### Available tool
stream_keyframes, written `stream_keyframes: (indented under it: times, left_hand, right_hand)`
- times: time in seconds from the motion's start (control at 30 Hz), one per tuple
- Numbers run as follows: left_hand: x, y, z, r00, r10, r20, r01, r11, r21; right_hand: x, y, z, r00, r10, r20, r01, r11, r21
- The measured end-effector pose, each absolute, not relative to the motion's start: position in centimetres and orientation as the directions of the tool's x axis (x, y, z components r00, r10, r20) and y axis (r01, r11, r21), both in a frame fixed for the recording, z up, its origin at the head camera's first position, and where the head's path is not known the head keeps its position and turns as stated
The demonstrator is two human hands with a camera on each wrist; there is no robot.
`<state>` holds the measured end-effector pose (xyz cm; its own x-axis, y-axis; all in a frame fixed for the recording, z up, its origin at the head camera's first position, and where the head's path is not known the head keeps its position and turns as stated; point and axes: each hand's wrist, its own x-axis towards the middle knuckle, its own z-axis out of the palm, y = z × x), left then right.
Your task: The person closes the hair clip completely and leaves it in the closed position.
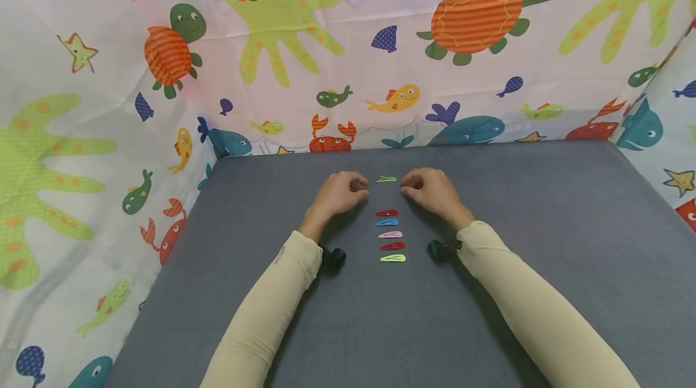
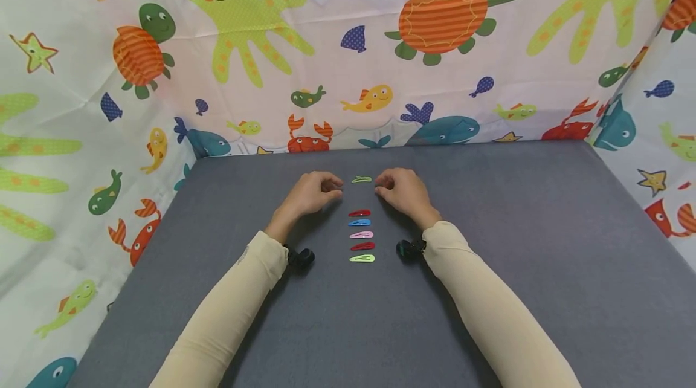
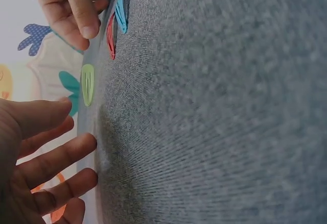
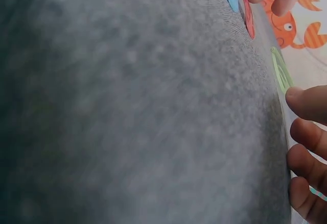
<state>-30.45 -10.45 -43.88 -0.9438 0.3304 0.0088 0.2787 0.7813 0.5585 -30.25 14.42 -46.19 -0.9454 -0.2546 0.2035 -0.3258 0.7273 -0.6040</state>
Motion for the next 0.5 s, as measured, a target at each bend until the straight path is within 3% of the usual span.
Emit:
stream_keyframes:
  times: [0.5]
  left_hand:
    - [-32.0, -9.0, -44.0, -0.958, 0.287, -0.001, 0.254, 0.848, 0.466]
  right_hand:
    - [-31.5, 13.1, -46.2, -0.968, -0.189, 0.167, -0.252, 0.769, -0.587]
